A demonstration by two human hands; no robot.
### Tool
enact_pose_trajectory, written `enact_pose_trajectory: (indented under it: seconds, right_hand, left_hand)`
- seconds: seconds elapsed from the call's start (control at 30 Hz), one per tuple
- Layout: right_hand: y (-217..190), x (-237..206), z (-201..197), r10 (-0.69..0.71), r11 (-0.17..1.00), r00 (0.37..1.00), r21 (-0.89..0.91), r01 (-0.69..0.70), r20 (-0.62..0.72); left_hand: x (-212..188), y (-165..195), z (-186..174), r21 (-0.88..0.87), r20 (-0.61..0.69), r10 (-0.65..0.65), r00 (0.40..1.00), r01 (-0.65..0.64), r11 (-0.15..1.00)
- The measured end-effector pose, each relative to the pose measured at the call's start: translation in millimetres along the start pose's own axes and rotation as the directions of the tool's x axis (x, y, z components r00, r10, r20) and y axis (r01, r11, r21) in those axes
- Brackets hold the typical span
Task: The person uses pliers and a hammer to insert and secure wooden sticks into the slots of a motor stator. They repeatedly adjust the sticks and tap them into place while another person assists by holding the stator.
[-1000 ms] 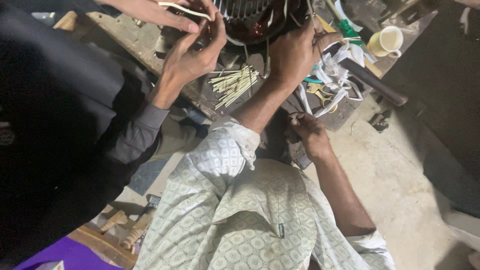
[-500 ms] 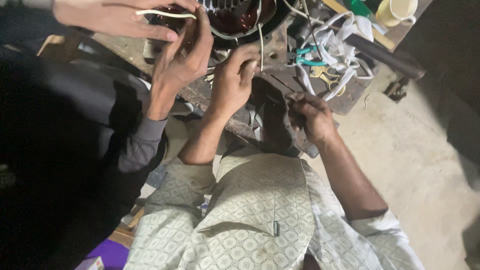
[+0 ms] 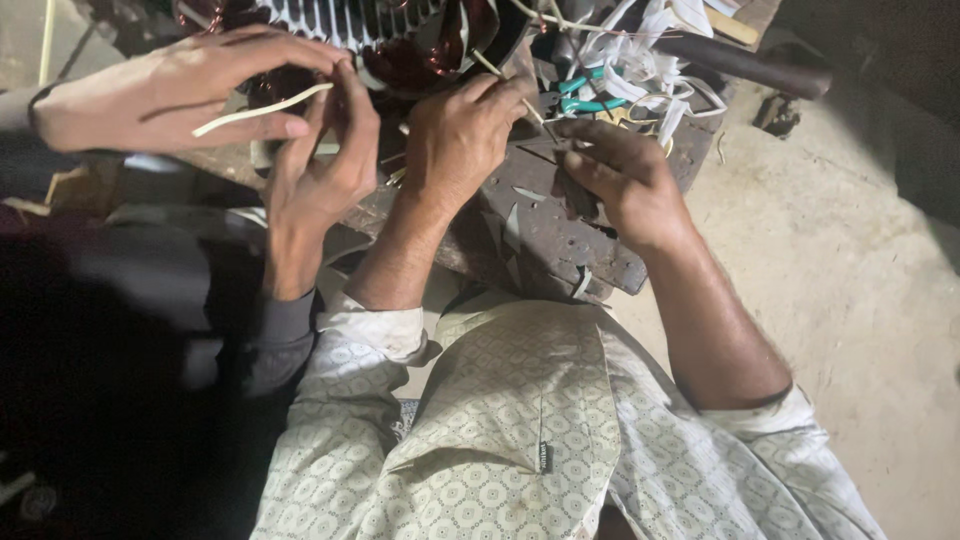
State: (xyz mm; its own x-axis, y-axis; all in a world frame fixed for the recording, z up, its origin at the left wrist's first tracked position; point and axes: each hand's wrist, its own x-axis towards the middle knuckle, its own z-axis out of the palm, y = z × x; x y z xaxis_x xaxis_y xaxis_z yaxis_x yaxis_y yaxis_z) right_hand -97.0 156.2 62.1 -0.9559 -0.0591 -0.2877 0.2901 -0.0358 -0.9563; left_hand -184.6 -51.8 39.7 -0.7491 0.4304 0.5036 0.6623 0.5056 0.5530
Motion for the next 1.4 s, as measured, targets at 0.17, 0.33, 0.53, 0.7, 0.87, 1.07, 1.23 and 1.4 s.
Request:
enact_pose_trajectory:
  seconds: [0.17,0.33,0.53,0.7,0.87,1.07,1.23,1.4]
  right_hand:
    - [-12.5,27.3,10.9,-0.152,0.922,0.988,-0.359,0.147,0.017]
    - [3.7,42.5,18.9,-0.486,0.546,0.874,-0.778,0.311,0.008]
    - [15.7,22.3,0.3,-0.392,0.501,0.92,-0.841,0.204,-0.01]
    - [-12.3,-0.9,-30.9,0.137,0.91,0.989,-0.385,-0.151,-0.063]
    - [-25.7,29.9,-17.8,0.211,0.97,0.973,-0.141,-0.197,0.091]
    - [-4.7,61.9,1.4,0.269,0.953,0.959,-0.166,-0.252,0.087]
    - [11.5,24.3,-23.8,0.314,0.909,0.942,-0.327,-0.26,0.123]
    - [-3.7,-6.8,-37.2,0.274,0.876,0.96,-0.396,-0.275,-0.061]
  left_hand:
    - [0.8,-12.9,9.9,-0.014,-0.031,0.059,0.998,-0.06,0.998]
    - [1.5,-21.4,17.4,0.014,-0.055,0.083,0.995,-0.083,0.996]
    - [-0.2,-20.7,14.4,-0.049,-0.087,0.112,0.99,-0.117,0.992]
    - [-3.8,-30.4,4.5,-0.072,0.05,0.089,0.995,-0.085,0.994]
    - [-7.0,-27.0,2.3,-0.105,0.02,0.099,0.995,-0.096,0.99]
    - [-6.7,-23.7,2.0,-0.031,0.042,0.098,0.994,-0.097,0.995]
    - [-7.3,-26.8,7.1,-0.064,0.023,0.112,0.993,-0.11,0.992]
    - [-8.2,-28.7,8.9,-0.037,0.02,0.101,0.995,-0.1,0.994]
